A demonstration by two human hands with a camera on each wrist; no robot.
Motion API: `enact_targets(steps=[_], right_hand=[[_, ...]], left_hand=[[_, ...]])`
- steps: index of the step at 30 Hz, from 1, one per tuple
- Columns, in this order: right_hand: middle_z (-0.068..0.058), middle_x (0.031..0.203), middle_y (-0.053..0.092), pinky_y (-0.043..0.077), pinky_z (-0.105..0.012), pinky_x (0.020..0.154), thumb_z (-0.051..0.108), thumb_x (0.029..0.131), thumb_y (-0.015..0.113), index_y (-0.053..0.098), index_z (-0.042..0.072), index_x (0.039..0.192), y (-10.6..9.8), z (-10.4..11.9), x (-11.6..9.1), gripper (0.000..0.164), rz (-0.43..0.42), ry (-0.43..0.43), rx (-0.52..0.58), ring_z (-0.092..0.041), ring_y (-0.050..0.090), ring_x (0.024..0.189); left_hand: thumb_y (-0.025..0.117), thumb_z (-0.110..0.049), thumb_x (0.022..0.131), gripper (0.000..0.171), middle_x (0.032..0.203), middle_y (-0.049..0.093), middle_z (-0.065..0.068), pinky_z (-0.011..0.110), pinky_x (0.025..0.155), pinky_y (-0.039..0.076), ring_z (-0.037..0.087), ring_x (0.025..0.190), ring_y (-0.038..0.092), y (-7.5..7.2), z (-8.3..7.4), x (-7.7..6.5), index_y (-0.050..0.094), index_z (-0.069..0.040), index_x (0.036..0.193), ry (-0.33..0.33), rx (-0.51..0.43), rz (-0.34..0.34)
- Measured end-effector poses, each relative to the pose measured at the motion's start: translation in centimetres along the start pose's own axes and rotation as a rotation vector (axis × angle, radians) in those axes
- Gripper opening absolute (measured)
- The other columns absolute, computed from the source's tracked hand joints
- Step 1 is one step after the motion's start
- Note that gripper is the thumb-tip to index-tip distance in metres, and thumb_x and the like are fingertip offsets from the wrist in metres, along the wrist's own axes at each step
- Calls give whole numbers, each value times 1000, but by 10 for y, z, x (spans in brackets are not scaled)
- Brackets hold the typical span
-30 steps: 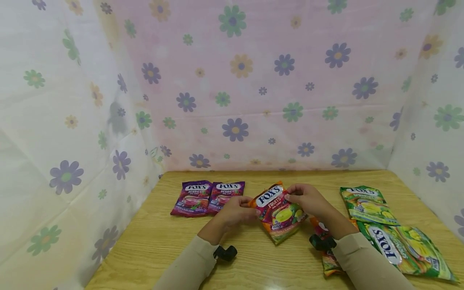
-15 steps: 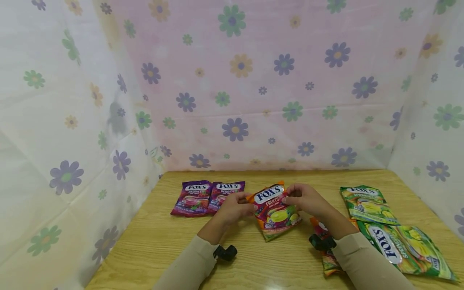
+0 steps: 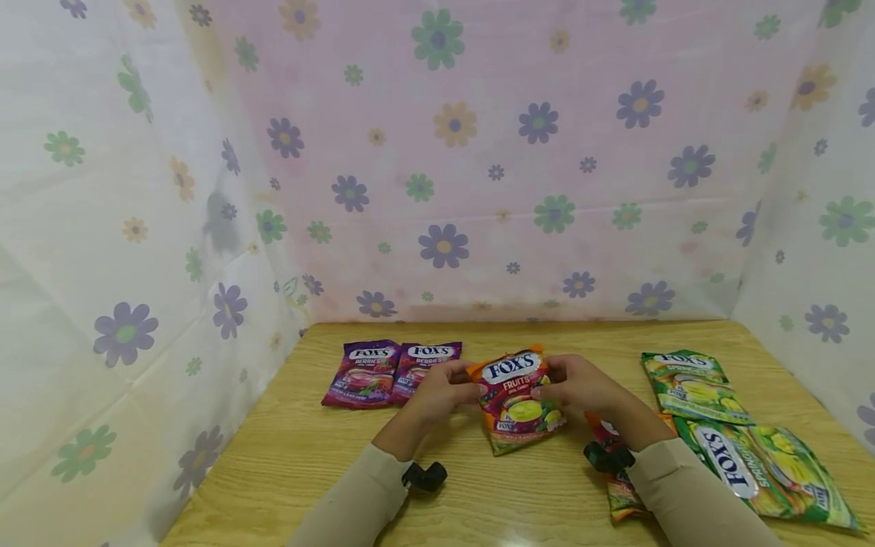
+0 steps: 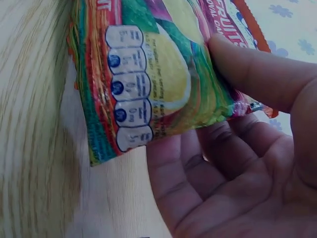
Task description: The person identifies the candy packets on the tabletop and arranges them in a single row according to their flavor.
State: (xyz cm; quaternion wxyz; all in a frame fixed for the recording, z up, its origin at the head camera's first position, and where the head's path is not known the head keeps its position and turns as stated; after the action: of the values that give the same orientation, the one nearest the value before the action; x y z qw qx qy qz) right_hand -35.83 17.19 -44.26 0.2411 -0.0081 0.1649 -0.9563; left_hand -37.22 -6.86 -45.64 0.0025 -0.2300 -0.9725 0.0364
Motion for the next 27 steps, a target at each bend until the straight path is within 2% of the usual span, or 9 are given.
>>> enact_targets(steps=[4, 9, 16, 18, 21, 27], right_hand=[[-17, 123, 68, 62, -40, 88, 21, 98, 72, 54, -3, 139, 0, 1, 0, 51, 3, -15, 39, -28, 70, 104], [-17, 120, 69, 62, -39, 85, 21, 100, 70, 56, -2, 138, 0, 3, -1, 47, -30, -32, 36, -29, 70, 102], [-17, 127, 67, 61, -39, 87, 26, 99, 72, 52, 2, 145, -1, 6, 0, 56, -110, -24, 45, -26, 69, 106], [-16, 130, 67, 61, -39, 88, 29, 98, 73, 50, 3, 148, -1, 7, 0, 61, -132, -16, 67, -25, 69, 108], [-15, 133, 67, 61, -39, 90, 33, 97, 74, 48, 4, 150, -1, 9, 0, 66, -151, -29, 85, -26, 70, 110], [-12, 136, 66, 60, -42, 95, 36, 92, 79, 50, 12, 149, 1, 12, 1, 69, -183, -55, 113, -28, 68, 117]], left_hand=[[77, -16, 94, 39, 123, 70, 13, 36, 91, 62, 22, 106, 71, -1, 1, 1, 66, -3, 129, -2, -9, -20], [82, -22, 90, 42, 119, 66, 13, 38, 92, 62, 25, 104, 70, -1, 3, 1, 65, -3, 123, -38, -15, -55], [85, -37, 85, 53, 125, 68, 3, 37, 98, 58, 21, 113, 65, 3, 9, -2, 66, -17, 130, -101, 113, -12], [85, -36, 86, 55, 126, 68, 5, 39, 99, 58, 23, 114, 65, 4, 8, -2, 66, -15, 132, -82, 133, -15], [84, -36, 87, 54, 126, 68, 6, 39, 99, 58, 23, 112, 64, 3, 5, -2, 67, -12, 132, -40, 161, -55], [83, -31, 88, 39, 117, 73, 4, 32, 90, 60, 21, 103, 67, 0, 1, 1, 74, -14, 122, 33, 122, -118]])
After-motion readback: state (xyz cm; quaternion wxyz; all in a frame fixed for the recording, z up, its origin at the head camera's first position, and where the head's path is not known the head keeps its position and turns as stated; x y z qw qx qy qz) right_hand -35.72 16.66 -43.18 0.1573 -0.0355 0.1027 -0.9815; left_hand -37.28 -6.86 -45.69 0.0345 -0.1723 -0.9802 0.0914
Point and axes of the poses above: each hand's wrist, its own x-axis towards the middle knuckle, its own y-axis out of the palm, z = x × y, the point moved 6 cm from there along x, towards the middle knuckle
